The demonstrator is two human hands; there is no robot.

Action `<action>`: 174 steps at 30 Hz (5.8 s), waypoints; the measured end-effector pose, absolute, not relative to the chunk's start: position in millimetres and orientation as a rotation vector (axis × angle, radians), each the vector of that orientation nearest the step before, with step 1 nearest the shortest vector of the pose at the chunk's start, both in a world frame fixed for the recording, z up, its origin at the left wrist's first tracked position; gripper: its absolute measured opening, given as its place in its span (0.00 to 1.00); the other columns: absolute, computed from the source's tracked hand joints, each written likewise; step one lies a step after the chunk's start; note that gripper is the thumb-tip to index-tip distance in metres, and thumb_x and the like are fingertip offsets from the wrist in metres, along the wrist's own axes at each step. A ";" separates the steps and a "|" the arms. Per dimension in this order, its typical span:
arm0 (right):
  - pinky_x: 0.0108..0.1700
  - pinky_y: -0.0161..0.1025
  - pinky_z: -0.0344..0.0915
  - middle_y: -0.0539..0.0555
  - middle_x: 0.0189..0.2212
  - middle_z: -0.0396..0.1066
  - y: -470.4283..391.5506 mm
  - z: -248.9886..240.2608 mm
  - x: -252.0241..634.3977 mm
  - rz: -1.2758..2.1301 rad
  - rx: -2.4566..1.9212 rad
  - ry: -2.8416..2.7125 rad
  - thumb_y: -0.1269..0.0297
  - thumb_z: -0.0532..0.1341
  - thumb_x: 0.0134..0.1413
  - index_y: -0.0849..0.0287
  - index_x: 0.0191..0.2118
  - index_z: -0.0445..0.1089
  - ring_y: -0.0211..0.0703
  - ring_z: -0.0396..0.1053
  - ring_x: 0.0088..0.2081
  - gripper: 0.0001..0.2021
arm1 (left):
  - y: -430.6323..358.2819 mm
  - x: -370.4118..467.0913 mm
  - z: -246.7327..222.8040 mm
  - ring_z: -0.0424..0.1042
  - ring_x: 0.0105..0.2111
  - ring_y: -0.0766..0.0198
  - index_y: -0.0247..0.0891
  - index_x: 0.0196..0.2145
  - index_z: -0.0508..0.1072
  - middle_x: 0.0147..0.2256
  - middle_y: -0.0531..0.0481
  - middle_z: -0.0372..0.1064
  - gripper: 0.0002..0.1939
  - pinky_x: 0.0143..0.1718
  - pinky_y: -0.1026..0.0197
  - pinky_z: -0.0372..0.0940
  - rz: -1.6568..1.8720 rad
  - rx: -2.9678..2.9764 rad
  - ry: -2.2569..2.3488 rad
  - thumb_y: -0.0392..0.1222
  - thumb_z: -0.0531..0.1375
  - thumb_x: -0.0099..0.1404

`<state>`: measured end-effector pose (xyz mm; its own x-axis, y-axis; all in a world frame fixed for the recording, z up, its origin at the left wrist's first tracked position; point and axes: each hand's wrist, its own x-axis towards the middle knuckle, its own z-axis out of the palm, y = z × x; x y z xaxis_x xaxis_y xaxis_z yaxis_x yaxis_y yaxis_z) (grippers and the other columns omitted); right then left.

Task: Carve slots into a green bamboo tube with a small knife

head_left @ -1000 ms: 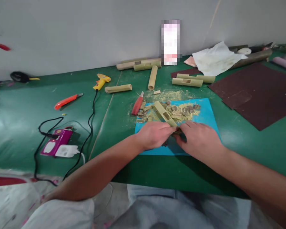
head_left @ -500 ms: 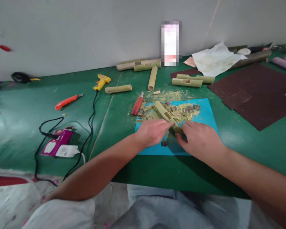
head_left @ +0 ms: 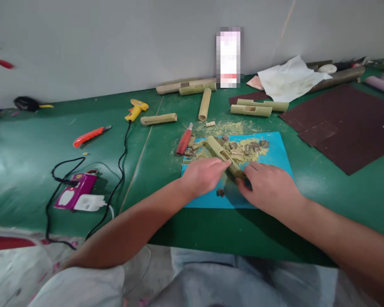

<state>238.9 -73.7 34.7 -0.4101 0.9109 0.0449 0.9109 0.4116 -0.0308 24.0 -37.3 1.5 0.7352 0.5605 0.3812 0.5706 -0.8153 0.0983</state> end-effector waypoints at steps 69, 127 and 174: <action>0.31 0.41 0.49 0.60 0.35 0.75 -58.8 24.7 229.9 0.088 -1.721 -2.541 0.57 0.58 0.64 0.61 0.38 0.75 0.45 0.69 0.34 0.13 | -21.3 21.0 -2.0 0.81 0.41 0.61 0.38 0.48 0.79 0.42 0.46 0.81 0.11 0.41 0.63 0.74 -0.944 -2.873 -1.313 0.39 0.57 0.75; 0.32 0.41 0.49 0.60 0.34 0.75 -59.9 30.3 225.7 0.129 -1.707 -2.576 0.62 0.57 0.62 0.62 0.38 0.73 0.46 0.69 0.33 0.11 | -29.5 27.7 2.8 0.77 0.34 0.62 0.37 0.39 0.78 0.34 0.46 0.77 0.20 0.34 0.63 0.70 -0.657 -3.004 -1.050 0.43 0.48 0.79; 0.31 0.41 0.48 0.58 0.33 0.76 -61.3 30.0 226.8 0.116 -1.745 -2.548 0.59 0.58 0.62 0.59 0.36 0.73 0.46 0.70 0.32 0.10 | -33.6 26.5 1.4 0.78 0.34 0.62 0.37 0.43 0.79 0.36 0.47 0.78 0.19 0.32 0.64 0.69 -0.708 -2.955 -1.076 0.43 0.48 0.79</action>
<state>226.8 -61.3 30.0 -0.3615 0.9324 0.0002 0.9285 0.3600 -0.0912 26.5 -33.6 1.4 0.6810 0.6291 0.3748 0.5931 -0.7740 0.2217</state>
